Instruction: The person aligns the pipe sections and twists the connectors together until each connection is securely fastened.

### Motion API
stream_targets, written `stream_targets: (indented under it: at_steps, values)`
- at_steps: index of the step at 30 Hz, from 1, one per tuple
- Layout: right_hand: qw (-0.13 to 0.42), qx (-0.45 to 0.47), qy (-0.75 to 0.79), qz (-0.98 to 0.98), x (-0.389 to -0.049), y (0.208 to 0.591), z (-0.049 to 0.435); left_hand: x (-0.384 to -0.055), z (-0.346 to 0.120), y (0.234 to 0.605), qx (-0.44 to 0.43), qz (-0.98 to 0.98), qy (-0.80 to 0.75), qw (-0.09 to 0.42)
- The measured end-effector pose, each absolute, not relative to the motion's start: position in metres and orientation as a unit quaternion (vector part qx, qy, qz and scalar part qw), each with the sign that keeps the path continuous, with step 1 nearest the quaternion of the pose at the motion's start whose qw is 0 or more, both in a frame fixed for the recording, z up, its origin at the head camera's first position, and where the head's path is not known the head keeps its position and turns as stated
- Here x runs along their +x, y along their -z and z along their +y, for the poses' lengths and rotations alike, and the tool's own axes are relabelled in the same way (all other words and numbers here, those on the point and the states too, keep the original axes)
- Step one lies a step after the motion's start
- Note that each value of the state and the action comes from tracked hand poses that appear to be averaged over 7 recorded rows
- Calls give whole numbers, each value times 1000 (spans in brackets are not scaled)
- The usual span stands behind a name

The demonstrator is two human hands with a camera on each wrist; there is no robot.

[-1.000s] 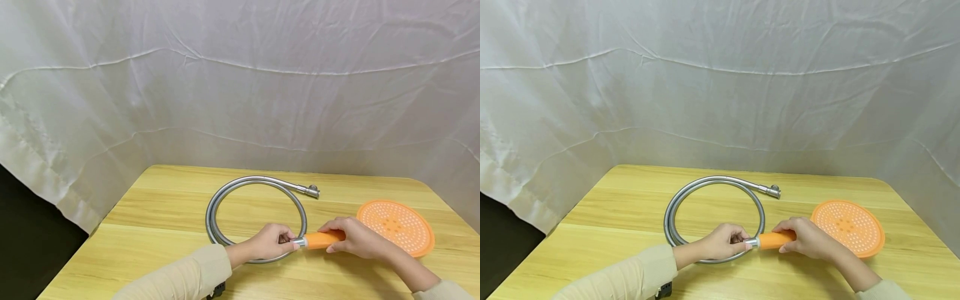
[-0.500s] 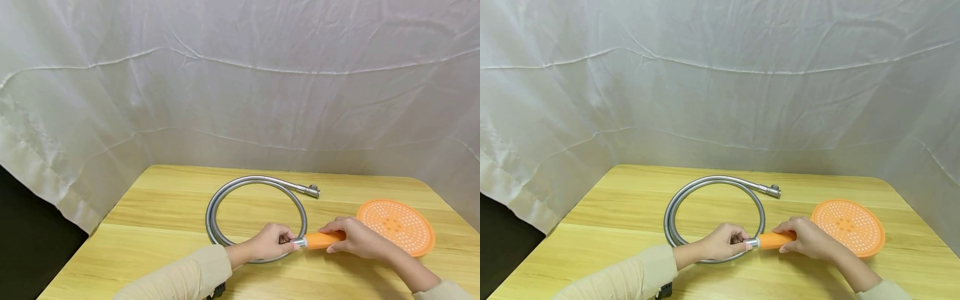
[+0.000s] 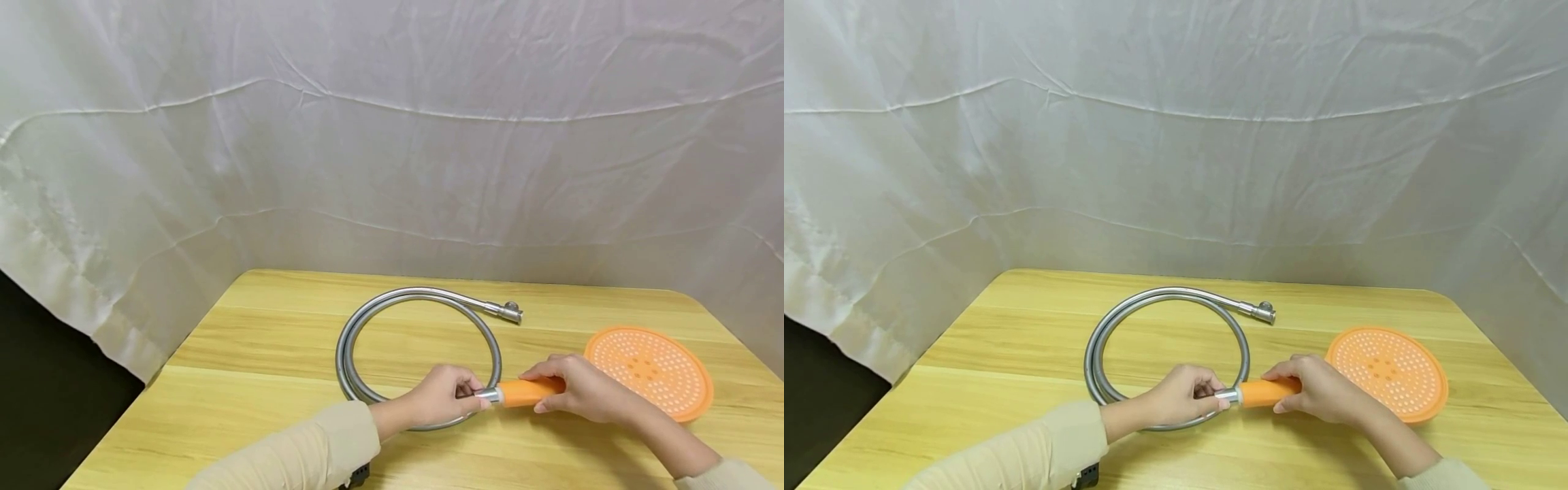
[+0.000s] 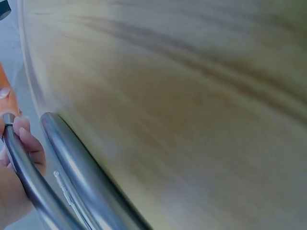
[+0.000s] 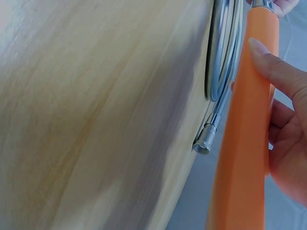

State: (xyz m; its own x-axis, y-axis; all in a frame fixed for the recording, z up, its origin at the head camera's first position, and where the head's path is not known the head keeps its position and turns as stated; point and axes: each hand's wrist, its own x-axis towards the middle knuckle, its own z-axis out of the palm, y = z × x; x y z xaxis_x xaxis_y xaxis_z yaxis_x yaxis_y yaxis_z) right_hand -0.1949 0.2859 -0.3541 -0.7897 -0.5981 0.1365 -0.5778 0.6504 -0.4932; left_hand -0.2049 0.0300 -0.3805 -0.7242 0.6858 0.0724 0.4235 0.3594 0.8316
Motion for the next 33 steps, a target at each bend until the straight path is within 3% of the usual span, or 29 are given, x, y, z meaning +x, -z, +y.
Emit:
stream_targets:
  at_steps: [12, 21, 33]
  values:
    - [23, -326, 262, 908, -195, 354, 286, -204, 33, 383, 343, 828, -433, 91]
    - [9, -351, 233, 907, -195, 356, 287, -206, 32, 382, 344, 823, -435, 125]
    - [22, -344, 226, 911, -195, 353, 287, -208, 30, 381, 326, 787, -480, 211]
